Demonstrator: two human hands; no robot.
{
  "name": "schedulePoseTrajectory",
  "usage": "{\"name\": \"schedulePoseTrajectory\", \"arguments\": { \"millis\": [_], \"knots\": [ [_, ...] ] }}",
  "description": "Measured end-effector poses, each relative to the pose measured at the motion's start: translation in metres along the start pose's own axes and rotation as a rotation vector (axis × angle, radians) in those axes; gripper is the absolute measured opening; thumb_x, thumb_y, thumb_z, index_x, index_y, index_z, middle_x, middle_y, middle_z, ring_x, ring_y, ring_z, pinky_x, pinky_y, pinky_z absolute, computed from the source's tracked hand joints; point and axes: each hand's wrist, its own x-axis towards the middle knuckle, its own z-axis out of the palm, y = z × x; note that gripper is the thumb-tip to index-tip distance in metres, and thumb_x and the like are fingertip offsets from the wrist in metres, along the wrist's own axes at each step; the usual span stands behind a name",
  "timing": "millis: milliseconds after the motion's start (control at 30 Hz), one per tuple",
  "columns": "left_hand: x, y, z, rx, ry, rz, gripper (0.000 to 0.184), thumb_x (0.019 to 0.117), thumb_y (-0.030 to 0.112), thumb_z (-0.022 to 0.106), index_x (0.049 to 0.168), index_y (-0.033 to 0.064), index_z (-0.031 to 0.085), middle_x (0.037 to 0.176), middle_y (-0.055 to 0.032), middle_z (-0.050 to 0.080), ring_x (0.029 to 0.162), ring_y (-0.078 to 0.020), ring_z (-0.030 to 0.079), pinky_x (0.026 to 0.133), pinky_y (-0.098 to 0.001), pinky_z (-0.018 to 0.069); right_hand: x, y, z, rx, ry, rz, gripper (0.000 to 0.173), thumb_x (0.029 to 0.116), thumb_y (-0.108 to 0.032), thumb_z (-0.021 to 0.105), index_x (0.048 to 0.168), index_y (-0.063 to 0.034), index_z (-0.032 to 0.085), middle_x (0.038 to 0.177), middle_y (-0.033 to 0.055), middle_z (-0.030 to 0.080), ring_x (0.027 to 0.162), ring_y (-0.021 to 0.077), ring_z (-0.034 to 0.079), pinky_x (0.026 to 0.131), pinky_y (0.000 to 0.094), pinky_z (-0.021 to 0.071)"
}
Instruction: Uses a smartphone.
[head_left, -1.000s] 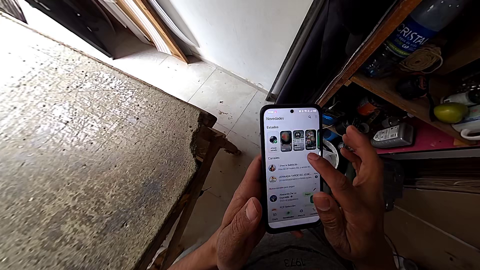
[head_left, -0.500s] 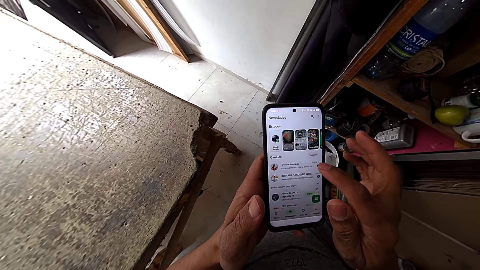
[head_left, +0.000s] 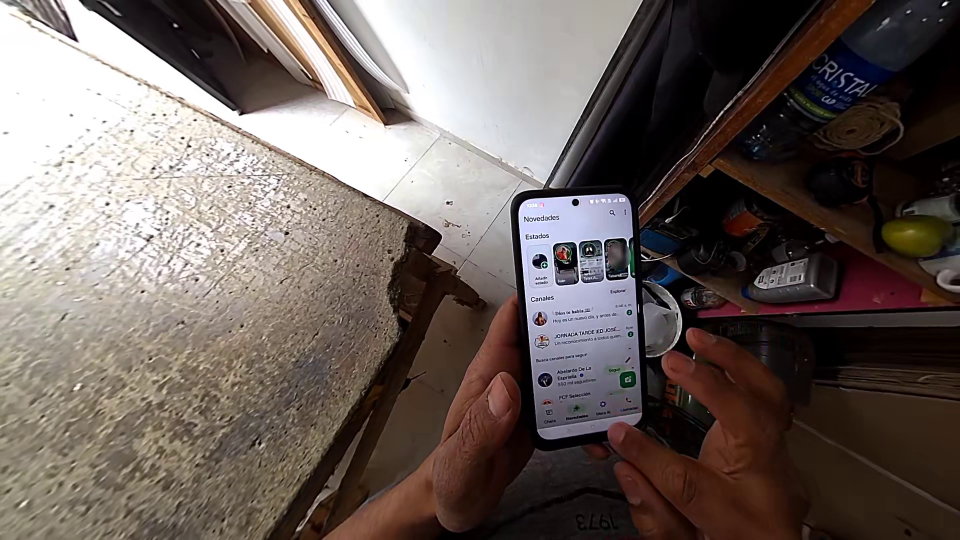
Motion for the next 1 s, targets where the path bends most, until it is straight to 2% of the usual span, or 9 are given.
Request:
{"name": "schedulePoseTrajectory", "arguments": {
  "millis": [167, 267, 433, 1000],
  "knots": [
    [0.003, -0.001, 0.0, -0.033, -0.017, -0.018, 0.061, 0.1065, 0.045, 0.047, 0.157, 0.0162, 0.029, 0.145, -0.0155, 0.053, 0.128, -0.0301, 0.06, 0.091, -0.0454, 0.0611, 0.008, 0.0, -0.006, 0.0, 0.028, 0.034, 0.023, 0.0998, -0.045, 0.059, 0.115, -0.035, 0.072, 0.152, -0.0035, 0.046, 0.151, 0.0266, 0.03, 0.121, 0.0474, 0.0338],
    [0.004, -0.001, 0.001, -0.048, -0.017, -0.042, 0.061, 0.1059, 0.046, 0.048, 0.156, 0.017, 0.029, 0.144, -0.0188, 0.053, 0.127, -0.0352, 0.06, 0.087, -0.048, 0.0626, 0.016, 0.0, -0.009, -0.021, 0.038, 0.075, 0.026, 0.1024, -0.048, 0.054, 0.117, -0.034, 0.071, 0.153, -0.0016, 0.047, 0.151, 0.0271, 0.031, 0.12, 0.0473, 0.0352],
    [0.005, -0.002, 0.001, -0.047, -0.035, -0.041, 0.06, 0.1062, 0.046, 0.048, 0.157, 0.0183, 0.029, 0.143, -0.0169, 0.054, 0.124, -0.033, 0.063, 0.08, -0.0443, 0.0644, 0.026, 0.004, -0.009, -0.034, 0.046, 0.11, 0.028, 0.1036, -0.048, 0.052, 0.118, -0.0328, 0.071, 0.155, 0.0019, 0.045, 0.152, 0.0286, 0.029, 0.121, 0.05, 0.0339],
    [0.003, -0.003, -0.001, -0.04, -0.027, -0.028, 0.061, 0.1066, 0.046, 0.046, 0.157, 0.0186, 0.028, 0.143, -0.0173, 0.054, 0.124, -0.0332, 0.062, 0.08, -0.0443, 0.0643, 0.029, 0.008, -0.003, -0.015, 0.04, 0.115, 0.027, 0.1048, -0.044, 0.051, 0.116, -0.0298, 0.072, 0.155, 0.0051, 0.046, 0.151, 0.0293, 0.032, 0.12, 0.0499, 0.037]
  ]
}}
